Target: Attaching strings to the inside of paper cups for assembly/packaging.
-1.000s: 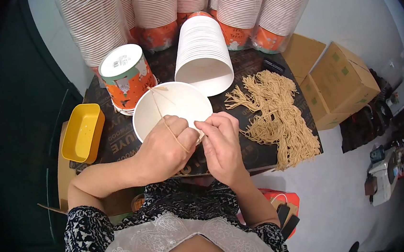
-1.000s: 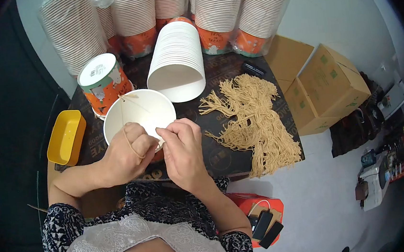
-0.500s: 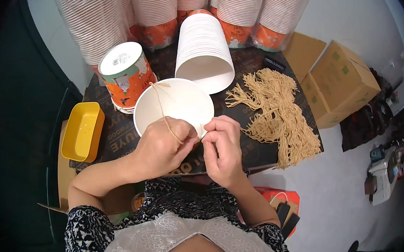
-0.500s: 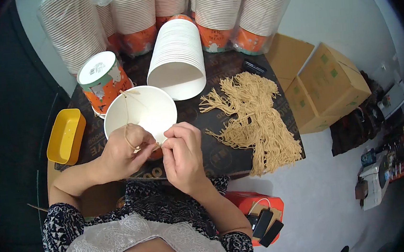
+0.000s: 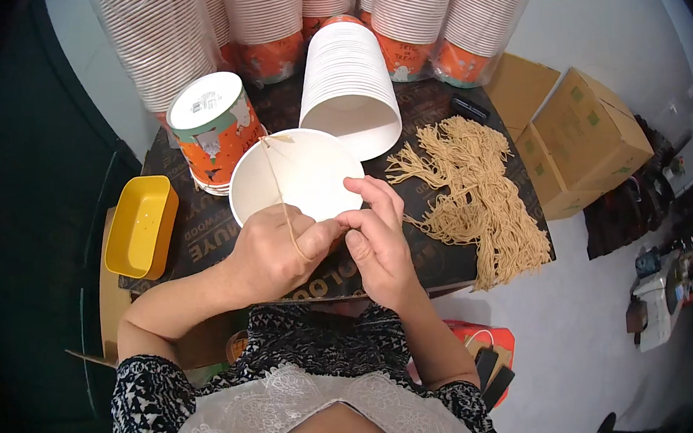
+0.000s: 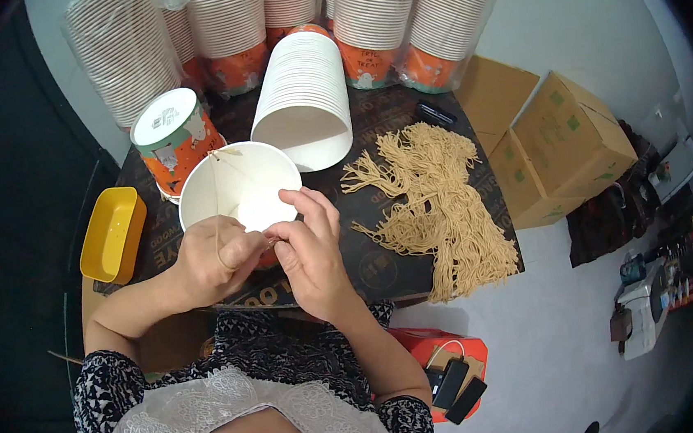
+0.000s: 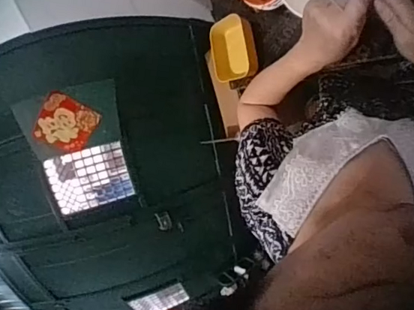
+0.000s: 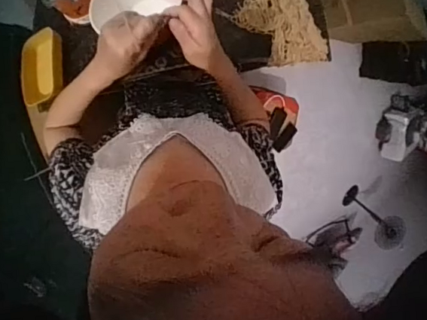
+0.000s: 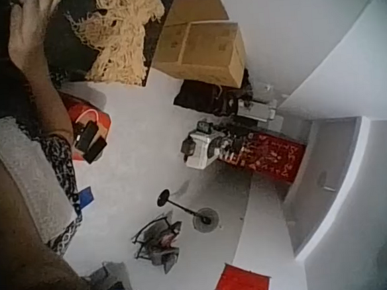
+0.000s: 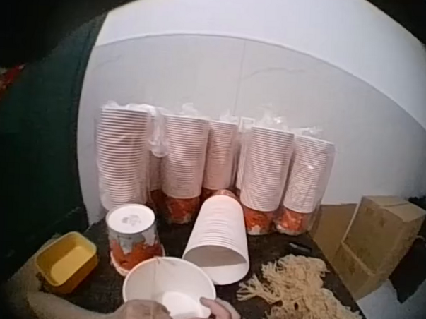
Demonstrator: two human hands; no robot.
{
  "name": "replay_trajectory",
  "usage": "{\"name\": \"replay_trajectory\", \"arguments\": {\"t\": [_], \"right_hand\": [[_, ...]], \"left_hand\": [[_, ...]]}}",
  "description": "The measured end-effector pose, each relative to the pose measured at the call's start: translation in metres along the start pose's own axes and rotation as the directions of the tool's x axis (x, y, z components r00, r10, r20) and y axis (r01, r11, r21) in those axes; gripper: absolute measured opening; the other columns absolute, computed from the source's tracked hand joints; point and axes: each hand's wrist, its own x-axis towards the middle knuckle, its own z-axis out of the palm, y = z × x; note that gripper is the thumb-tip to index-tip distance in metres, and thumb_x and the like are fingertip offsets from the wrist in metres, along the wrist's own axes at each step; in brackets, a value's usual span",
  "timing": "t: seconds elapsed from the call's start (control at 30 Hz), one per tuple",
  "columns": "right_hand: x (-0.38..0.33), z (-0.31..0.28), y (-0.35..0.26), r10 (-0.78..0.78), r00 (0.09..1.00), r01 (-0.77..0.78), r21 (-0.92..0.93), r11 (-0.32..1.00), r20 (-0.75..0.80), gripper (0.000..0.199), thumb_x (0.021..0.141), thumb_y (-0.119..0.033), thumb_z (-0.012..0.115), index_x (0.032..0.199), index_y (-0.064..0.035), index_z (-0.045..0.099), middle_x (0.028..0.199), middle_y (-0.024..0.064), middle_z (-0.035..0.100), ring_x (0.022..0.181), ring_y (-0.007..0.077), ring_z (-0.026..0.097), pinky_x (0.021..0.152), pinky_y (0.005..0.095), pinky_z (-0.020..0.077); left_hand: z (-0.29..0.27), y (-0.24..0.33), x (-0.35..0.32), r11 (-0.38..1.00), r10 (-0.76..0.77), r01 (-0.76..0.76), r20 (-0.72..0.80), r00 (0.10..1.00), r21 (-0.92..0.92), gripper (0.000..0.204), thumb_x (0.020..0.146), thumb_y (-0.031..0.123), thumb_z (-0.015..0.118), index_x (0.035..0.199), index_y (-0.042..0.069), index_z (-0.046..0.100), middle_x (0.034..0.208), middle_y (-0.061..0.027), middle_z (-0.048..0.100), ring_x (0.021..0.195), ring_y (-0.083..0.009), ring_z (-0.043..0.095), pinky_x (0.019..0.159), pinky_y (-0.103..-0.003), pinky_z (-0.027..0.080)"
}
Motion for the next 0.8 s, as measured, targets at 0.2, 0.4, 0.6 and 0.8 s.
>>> {"name": "replay_trajectory", "arguments": {"t": [0.2, 0.4, 0.6, 0.8], "right_hand": [[-0.002, 0.005, -0.001, 0.036, 0.996, -0.030, 0.069, 0.997, -0.087, 0.010, 0.084, -0.004, 0.068, 0.093, -0.0037, 0.063, 0.133, 0.0178, 0.050, 0.126, 0.0384, 0.041, 0.106, 0.0457, 0.0345], [-0.014, 0.011, -0.009, -0.164, 0.957, 0.109, -0.230, 0.967, -0.238, 0.019, 0.074, 0.003, 0.072, 0.090, -0.0040, 0.064, 0.100, 0.0108, 0.051, 0.094, 0.0302, 0.048, 0.082, 0.0406, 0.0399], [-0.033, 0.014, -0.002, -0.226, 0.957, 0.187, -0.208, 0.960, -0.184, 0.016, 0.076, 0.001, 0.070, 0.090, -0.0028, 0.061, 0.098, 0.0114, 0.046, 0.090, 0.0296, 0.046, 0.081, 0.0389, 0.0407], [-0.026, 0.009, 0.001, -0.251, 0.956, 0.221, -0.189, 0.957, -0.150, 0.018, 0.076, 0.004, 0.070, 0.090, -0.0022, 0.061, 0.100, 0.0120, 0.049, 0.091, 0.0290, 0.048, 0.079, 0.0391, 0.0432]], "left_hand": [[-0.007, -0.001, 0.005, 0.985, -0.109, 0.113, 0.040, 0.993, -0.131, 0.028, 0.074, -0.002, 0.075, 0.097, 0.005, 0.059, 0.073, -0.0086, 0.065, 0.063, -0.0297, 0.066, 0.059, -0.038, 0.054], [-0.010, -0.001, 0.007, 0.834, -0.391, 0.424, 0.164, 0.906, -0.352, 0.010, 0.085, 0.007, 0.071, 0.091, 0.002, 0.064, 0.068, -0.0150, 0.066, 0.062, -0.0315, 0.068, 0.056, -0.037, 0.054], [-0.022, 0.002, 0.016, 0.667, -0.568, 0.657, 0.332, 0.754, -0.352, 0.002, 0.090, -0.001, 0.061, 0.088, -0.001, 0.062, 0.070, -0.0074, 0.067, 0.066, -0.0134, 0.068, 0.060, -0.027, 0.053], [-0.026, -0.010, 0.031, 0.416, -0.642, 0.817, 0.507, 0.575, -0.400, 0.014, 0.091, 0.006, 0.061, 0.087, -0.007, 0.066, 0.067, -0.0108, 0.066, 0.057, -0.0137, 0.065, 0.053, -0.029, 0.052]]}}
